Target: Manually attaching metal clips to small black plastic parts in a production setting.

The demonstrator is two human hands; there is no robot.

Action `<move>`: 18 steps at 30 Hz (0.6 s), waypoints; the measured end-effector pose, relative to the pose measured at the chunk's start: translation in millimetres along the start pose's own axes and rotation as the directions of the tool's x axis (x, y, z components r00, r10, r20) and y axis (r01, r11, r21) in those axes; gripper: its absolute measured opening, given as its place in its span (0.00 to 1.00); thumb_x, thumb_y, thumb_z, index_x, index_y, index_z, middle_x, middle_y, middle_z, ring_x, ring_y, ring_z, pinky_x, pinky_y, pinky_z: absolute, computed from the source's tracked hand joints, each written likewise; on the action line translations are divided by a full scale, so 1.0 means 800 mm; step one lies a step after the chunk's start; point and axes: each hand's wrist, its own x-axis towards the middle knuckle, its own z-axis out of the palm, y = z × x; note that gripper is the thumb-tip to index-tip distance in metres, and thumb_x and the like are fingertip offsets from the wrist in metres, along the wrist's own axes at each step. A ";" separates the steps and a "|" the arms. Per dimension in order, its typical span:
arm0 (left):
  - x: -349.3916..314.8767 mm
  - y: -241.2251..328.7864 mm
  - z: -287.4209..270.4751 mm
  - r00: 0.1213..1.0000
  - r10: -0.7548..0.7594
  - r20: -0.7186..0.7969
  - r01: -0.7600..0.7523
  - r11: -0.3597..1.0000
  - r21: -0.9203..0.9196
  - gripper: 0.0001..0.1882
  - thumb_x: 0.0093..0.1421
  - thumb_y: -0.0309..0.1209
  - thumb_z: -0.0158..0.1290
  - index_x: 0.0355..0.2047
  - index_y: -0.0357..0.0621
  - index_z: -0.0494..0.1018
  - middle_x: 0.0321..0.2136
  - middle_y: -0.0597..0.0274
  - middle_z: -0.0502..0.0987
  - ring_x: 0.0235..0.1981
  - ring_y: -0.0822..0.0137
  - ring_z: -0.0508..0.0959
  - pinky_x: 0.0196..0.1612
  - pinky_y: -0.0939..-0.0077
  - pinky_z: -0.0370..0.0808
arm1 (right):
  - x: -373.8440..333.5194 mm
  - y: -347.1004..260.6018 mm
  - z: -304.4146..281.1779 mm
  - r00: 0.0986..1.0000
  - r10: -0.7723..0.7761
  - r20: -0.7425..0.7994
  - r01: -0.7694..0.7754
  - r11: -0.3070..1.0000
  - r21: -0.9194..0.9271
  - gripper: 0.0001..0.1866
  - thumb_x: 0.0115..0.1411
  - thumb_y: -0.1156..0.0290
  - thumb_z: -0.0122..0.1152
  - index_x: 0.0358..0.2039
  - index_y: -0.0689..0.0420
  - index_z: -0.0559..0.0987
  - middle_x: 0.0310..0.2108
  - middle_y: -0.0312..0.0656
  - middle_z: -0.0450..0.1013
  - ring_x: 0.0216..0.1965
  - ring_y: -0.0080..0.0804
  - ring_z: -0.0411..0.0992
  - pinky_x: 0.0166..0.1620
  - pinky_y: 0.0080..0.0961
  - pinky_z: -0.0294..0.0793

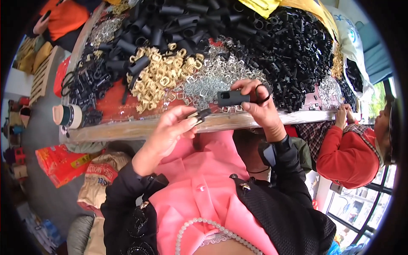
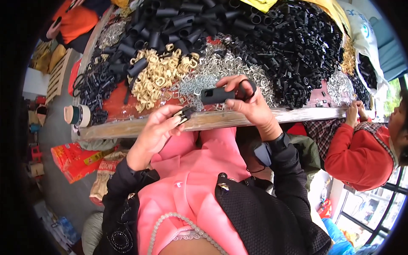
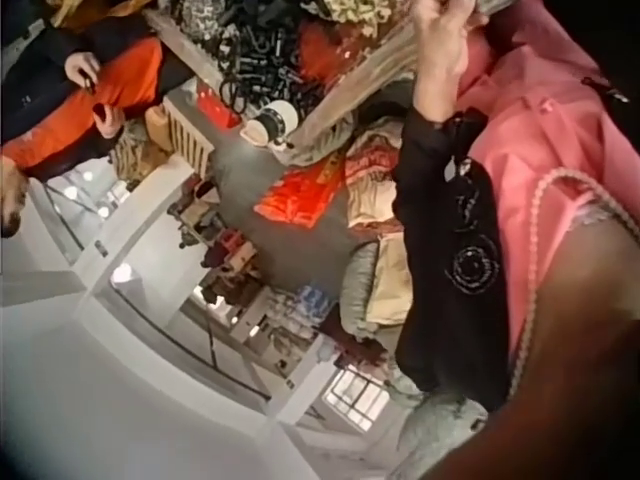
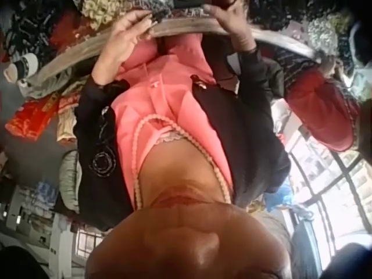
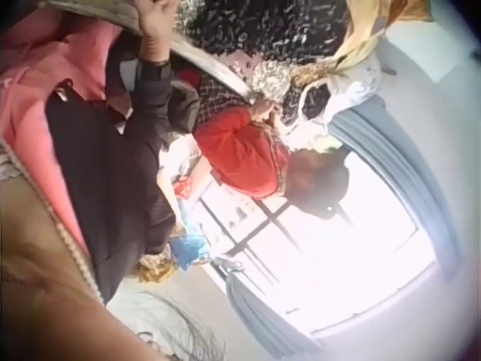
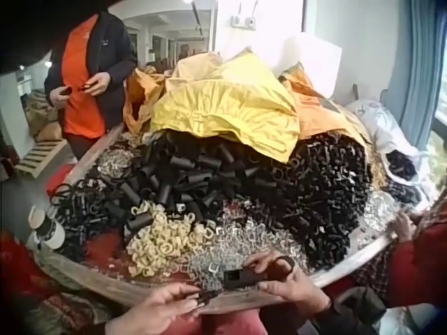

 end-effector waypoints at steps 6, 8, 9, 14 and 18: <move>-0.010 -0.002 -0.012 0.996 -0.079 0.043 0.080 0.997 -0.013 0.14 0.53 0.27 0.49 0.41 0.38 0.65 0.26 0.65 0.70 0.24 0.78 0.69 0.26 0.88 0.67 | -0.007 0.000 0.039 0.966 -0.033 0.257 0.071 0.988 -0.138 0.10 0.45 0.71 0.60 0.25 0.57 0.68 0.38 0.48 0.64 0.40 0.31 0.63 0.45 0.25 0.60; -0.011 -0.005 -0.019 0.995 -0.085 0.043 0.086 0.996 -0.027 0.14 0.53 0.27 0.49 0.41 0.38 0.66 0.26 0.66 0.70 0.23 0.78 0.69 0.27 0.88 0.66 | -0.007 0.008 0.046 0.972 -0.006 0.233 0.032 0.994 -0.105 0.10 0.45 0.71 0.60 0.25 0.57 0.68 0.38 0.48 0.64 0.40 0.31 0.63 0.45 0.26 0.60; -0.011 -0.005 -0.022 0.996 -0.083 0.033 0.084 0.996 -0.035 0.14 0.53 0.27 0.49 0.41 0.38 0.65 0.26 0.65 0.70 0.24 0.78 0.69 0.26 0.88 0.66 | -0.007 0.012 0.048 0.979 0.013 0.203 0.002 0.997 -0.074 0.10 0.45 0.71 0.60 0.25 0.58 0.69 0.38 0.48 0.64 0.40 0.32 0.63 0.45 0.26 0.60; 0.001 -0.012 -0.035 0.997 -0.080 -0.007 0.079 0.992 -0.100 0.14 0.53 0.26 0.48 0.41 0.36 0.65 0.27 0.64 0.71 0.24 0.77 0.70 0.26 0.88 0.67 | -0.006 0.031 0.052 0.992 0.090 0.088 -0.088 0.996 -0.017 0.09 0.46 0.72 0.59 0.28 0.58 0.69 0.37 0.47 0.65 0.41 0.32 0.63 0.46 0.26 0.60; 0.012 -0.008 -0.040 0.995 -0.085 -0.049 0.078 0.989 -0.129 0.15 0.53 0.26 0.49 0.41 0.34 0.65 0.26 0.65 0.70 0.24 0.77 0.70 0.26 0.88 0.68 | -0.002 0.033 0.037 0.993 0.087 -0.080 -0.088 0.996 -0.008 0.11 0.46 0.72 0.59 0.30 0.59 0.69 0.38 0.46 0.65 0.41 0.31 0.63 0.47 0.26 0.59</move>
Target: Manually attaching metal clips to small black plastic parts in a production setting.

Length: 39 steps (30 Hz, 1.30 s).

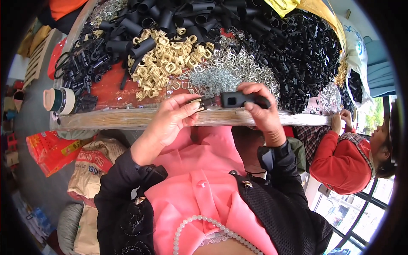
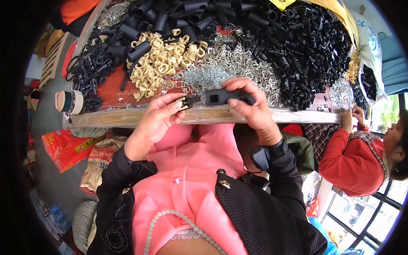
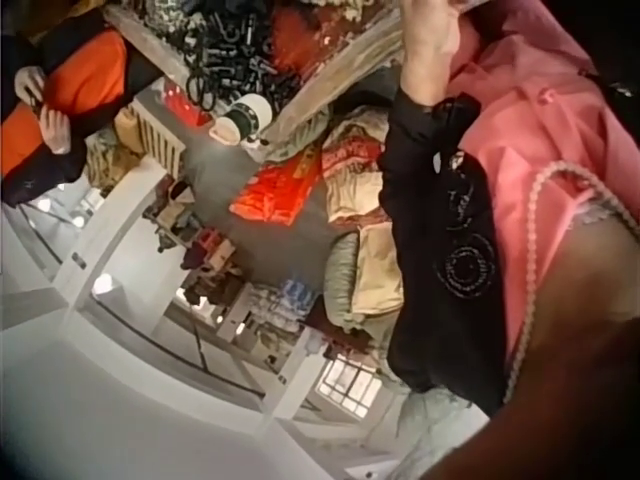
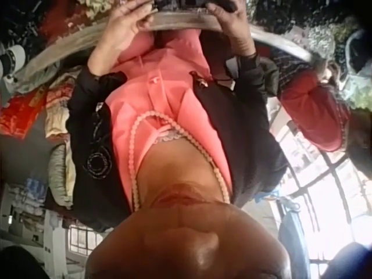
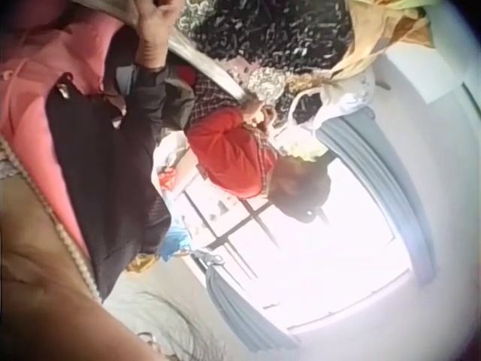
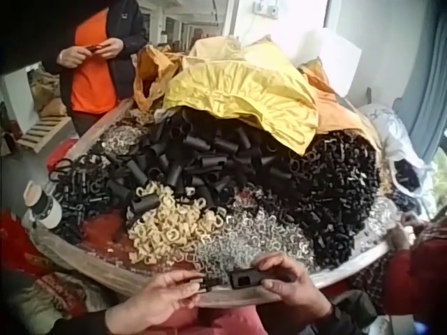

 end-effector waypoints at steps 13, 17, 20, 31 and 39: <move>0.030 -0.010 -0.002 1.000 -0.021 -0.016 0.020 1.000 -0.005 0.14 0.53 0.27 0.50 0.40 0.34 0.66 0.24 0.65 0.70 0.23 0.77 0.70 0.24 0.88 0.68 | -0.001 -0.027 -0.110 0.966 -0.180 -0.187 -0.116 0.344 -0.932 0.13 0.47 0.78 0.56 0.36 0.61 0.70 0.36 0.37 0.69 0.36 0.23 0.66 0.41 0.18 0.63; 0.021 -0.014 0.004 1.000 -0.011 0.008 0.011 1.000 -0.005 0.14 0.53 0.26 0.49 0.40 0.35 0.65 0.26 0.63 0.71 0.24 0.76 0.71 0.25 0.88 0.68 | -0.007 -0.032 -0.088 0.965 -0.060 -0.257 -0.136 0.722 -0.678 0.15 0.46 0.77 0.58 0.37 0.62 0.70 0.37 0.39 0.69 0.36 0.24 0.67 0.40 0.20 0.65; 0.010 -0.015 0.014 0.999 -0.009 0.035 0.008 1.000 0.025 0.13 0.53 0.26 0.49 0.39 0.36 0.65 0.26 0.64 0.71 0.24 0.76 0.70 0.25 0.88 0.68 | -0.021 -0.035 -0.054 0.995 -0.050 -0.090 0.009 0.912 -0.410 0.17 0.46 0.76 0.60 0.38 0.62 0.70 0.38 0.42 0.69 0.37 0.26 0.67 0.41 0.21 0.65; -0.027 -0.021 0.021 0.989 0.091 0.117 -0.119 0.959 0.258 0.12 0.51 0.25 0.52 0.35 0.36 0.65 0.25 0.61 0.71 0.23 0.76 0.71 0.26 0.85 0.69 | -0.050 -0.027 0.025 0.994 0.083 0.069 -0.076 0.992 -0.101 0.20 0.44 0.74 0.63 0.39 0.63 0.69 0.40 0.46 0.68 0.41 0.29 0.67 0.45 0.24 0.64; -0.023 -0.020 0.014 0.993 0.091 0.076 -0.109 0.950 0.291 0.11 0.51 0.25 0.51 0.35 0.34 0.65 0.25 0.60 0.71 0.23 0.75 0.72 0.27 0.85 0.70 | -0.054 -0.003 0.036 0.992 0.111 0.067 -0.096 0.977 -0.192 0.20 0.45 0.73 0.62 0.38 0.63 0.69 0.39 0.44 0.69 0.40 0.27 0.66 0.44 0.22 0.64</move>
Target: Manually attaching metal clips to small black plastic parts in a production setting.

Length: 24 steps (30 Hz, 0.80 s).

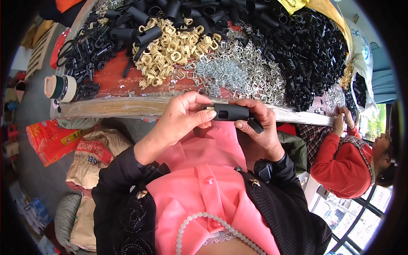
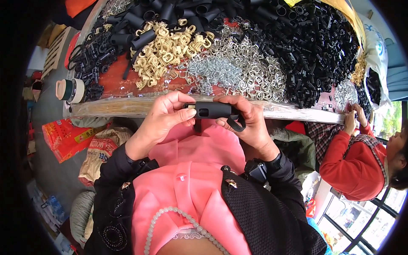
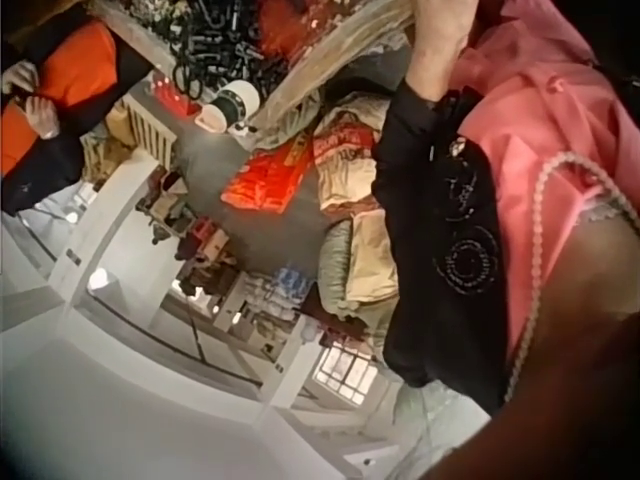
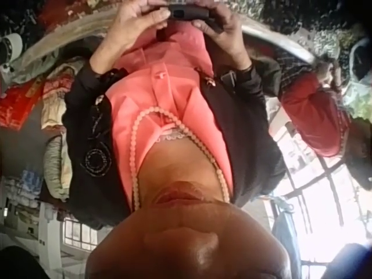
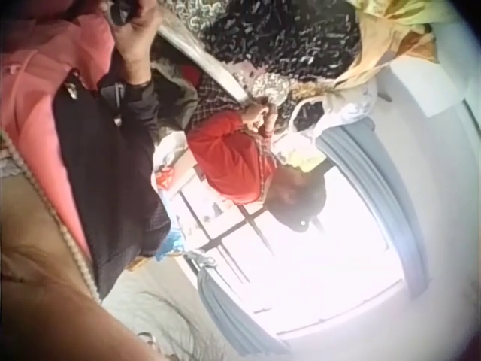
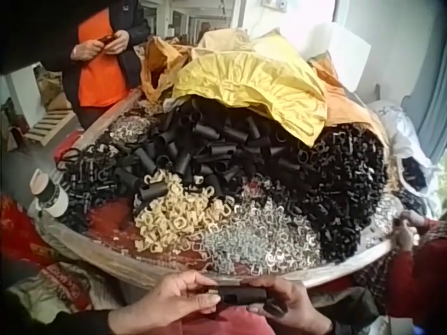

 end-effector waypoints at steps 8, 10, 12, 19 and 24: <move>0.013 -0.004 -0.008 0.996 -0.072 -0.053 0.072 0.997 0.003 0.12 0.53 0.26 0.50 0.36 0.34 0.65 0.27 0.59 0.72 0.24 0.74 0.73 0.27 0.85 0.71 | 0.009 0.023 0.010 0.995 0.097 -0.038 -0.098 0.994 -0.042 0.19 0.45 0.73 0.62 0.39 0.62 0.68 0.37 0.41 0.69 0.38 0.23 0.66 0.42 0.19 0.65; 0.015 -0.004 -0.009 0.995 -0.076 -0.070 0.077 0.997 0.021 0.12 0.53 0.27 0.50 0.36 0.34 0.65 0.28 0.59 0.72 0.24 0.74 0.74 0.28 0.85 0.71 | 0.011 0.022 0.013 0.992 0.112 -0.053 -0.114 0.992 -0.054 0.19 0.45 0.73 0.62 0.39 0.62 0.68 0.36 0.40 0.69 0.37 0.22 0.66 0.41 0.19 0.65; 0.015 -0.002 -0.010 0.993 -0.091 -0.078 0.094 0.995 0.039 0.12 0.53 0.27 0.49 0.37 0.33 0.65 0.28 0.59 0.72 0.24 0.74 0.74 0.28 0.85 0.71 | 0.014 0.018 0.016 0.990 0.133 -0.045 -0.136 0.988 -0.073 0.19 0.46 0.73 0.62 0.38 0.62 0.69 0.35 0.39 0.69 0.36 0.21 0.65 0.40 0.17 0.65; 0.008 0.003 0.000 0.991 -0.067 -0.114 0.070 0.997 0.025 0.19 0.52 0.26 0.50 0.44 0.33 0.62 0.31 0.59 0.71 0.27 0.75 0.73 0.30 0.85 0.71 | 0.017 -0.001 0.017 0.992 0.100 -0.080 -0.108 0.988 -0.108 0.18 0.45 0.71 0.63 0.36 0.62 0.70 0.30 0.37 0.69 0.31 0.19 0.66 0.35 0.16 0.66; 0.004 0.003 0.015 0.990 0.088 -0.107 -0.081 0.994 0.073 0.29 0.49 0.23 0.53 0.50 0.34 0.56 0.35 0.59 0.69 0.34 0.74 0.70 0.37 0.83 0.69 | 0.013 -0.005 0.004 0.999 0.050 0.007 -0.049 0.988 -0.149 0.21 0.43 0.67 0.65 0.37 0.62 0.70 0.32 0.41 0.69 0.34 0.24 0.67 0.38 0.20 0.65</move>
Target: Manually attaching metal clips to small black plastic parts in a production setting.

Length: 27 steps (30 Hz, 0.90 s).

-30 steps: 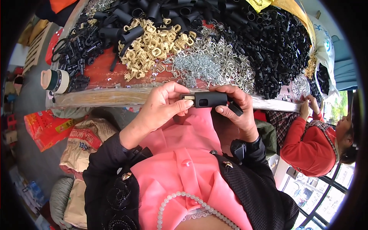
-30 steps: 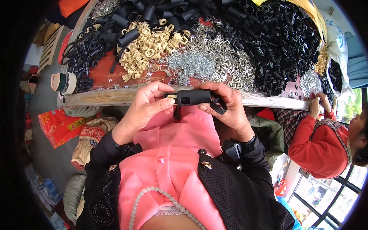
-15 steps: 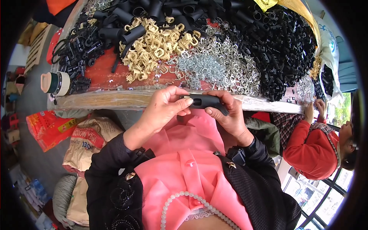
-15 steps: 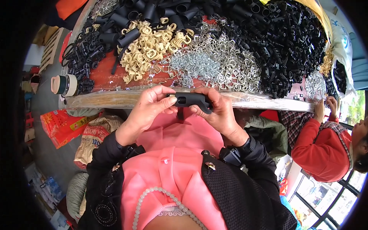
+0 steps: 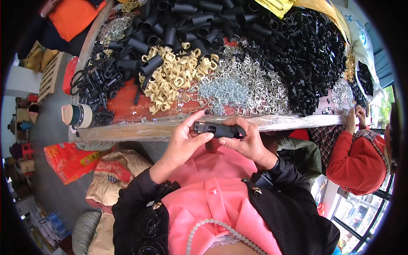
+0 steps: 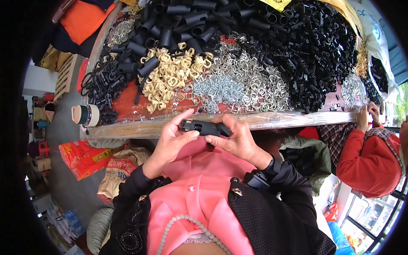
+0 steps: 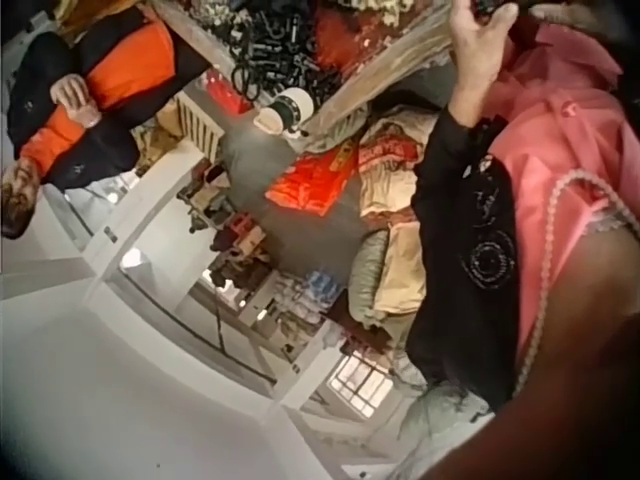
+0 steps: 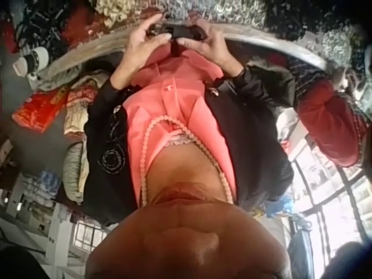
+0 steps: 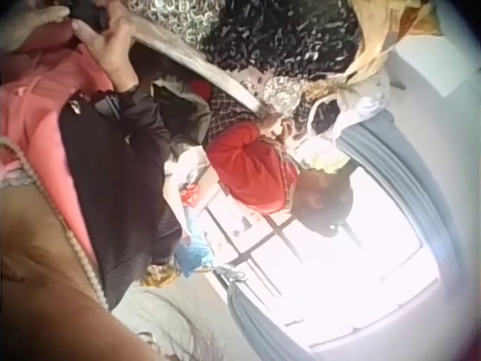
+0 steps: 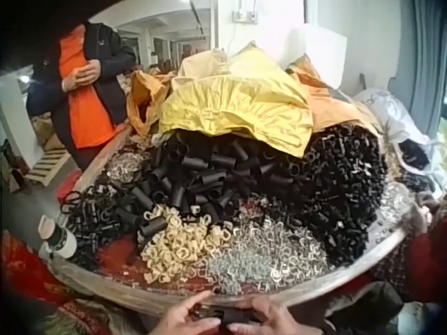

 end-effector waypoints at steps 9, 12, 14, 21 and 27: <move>0.013 0.019 0.010 0.987 0.004 0.163 -0.002 1.000 -0.013 0.42 0.46 0.22 0.55 0.55 0.35 0.41 0.42 0.55 0.65 0.41 0.70 0.67 0.42 0.78 0.68 | 0.038 -0.013 -0.017 0.846 -0.417 0.333 0.380 0.909 0.173 0.41 0.40 0.53 0.62 0.51 0.61 0.59 0.48 0.50 0.58 0.50 0.44 0.57 0.51 0.36 0.55; 0.018 0.017 0.013 0.983 0.001 0.183 0.005 0.999 -0.035 0.43 0.45 0.22 0.56 0.56 0.35 0.39 0.45 0.53 0.63 0.44 0.68 0.66 0.43 0.77 0.67 | 0.042 -0.020 -0.024 0.839 -0.368 0.401 0.302 0.928 0.219 0.42 0.40 0.52 0.61 0.52 0.61 0.57 0.48 0.50 0.58 0.49 0.45 0.58 0.51 0.36 0.56; 0.021 0.013 0.014 0.977 -0.013 0.214 0.018 1.000 -0.021 0.44 0.45 0.21 0.56 0.56 0.35 0.39 0.47 0.52 0.60 0.46 0.66 0.64 0.44 0.75 0.66 | 0.045 -0.020 -0.027 0.832 -0.346 0.434 0.262 0.934 0.242 0.43 0.39 0.52 0.61 0.52 0.60 0.57 0.48 0.50 0.58 0.49 0.46 0.58 0.50 0.36 0.56; 0.015 0.002 0.029 0.984 -0.120 0.135 0.144 0.972 -0.186 0.43 0.45 0.23 0.56 0.55 0.35 0.40 0.46 0.52 0.62 0.46 0.65 0.65 0.46 0.73 0.65 | 0.031 -0.011 -0.018 0.871 -0.380 0.312 0.339 0.924 0.177 0.40 0.39 0.50 0.58 0.48 0.64 0.61 0.44 0.49 0.63 0.45 0.43 0.62 0.49 0.33 0.58; 0.010 0.013 0.029 0.991 -0.070 0.114 0.101 0.950 -0.294 0.41 0.48 0.34 0.54 0.55 0.35 0.41 0.43 0.51 0.65 0.45 0.65 0.65 0.47 0.72 0.64 | 0.016 -0.030 -0.007 0.863 -0.469 0.188 0.466 0.882 0.065 0.35 0.39 0.52 0.58 0.43 0.65 0.65 0.38 0.47 0.66 0.41 0.40 0.64 0.46 0.32 0.61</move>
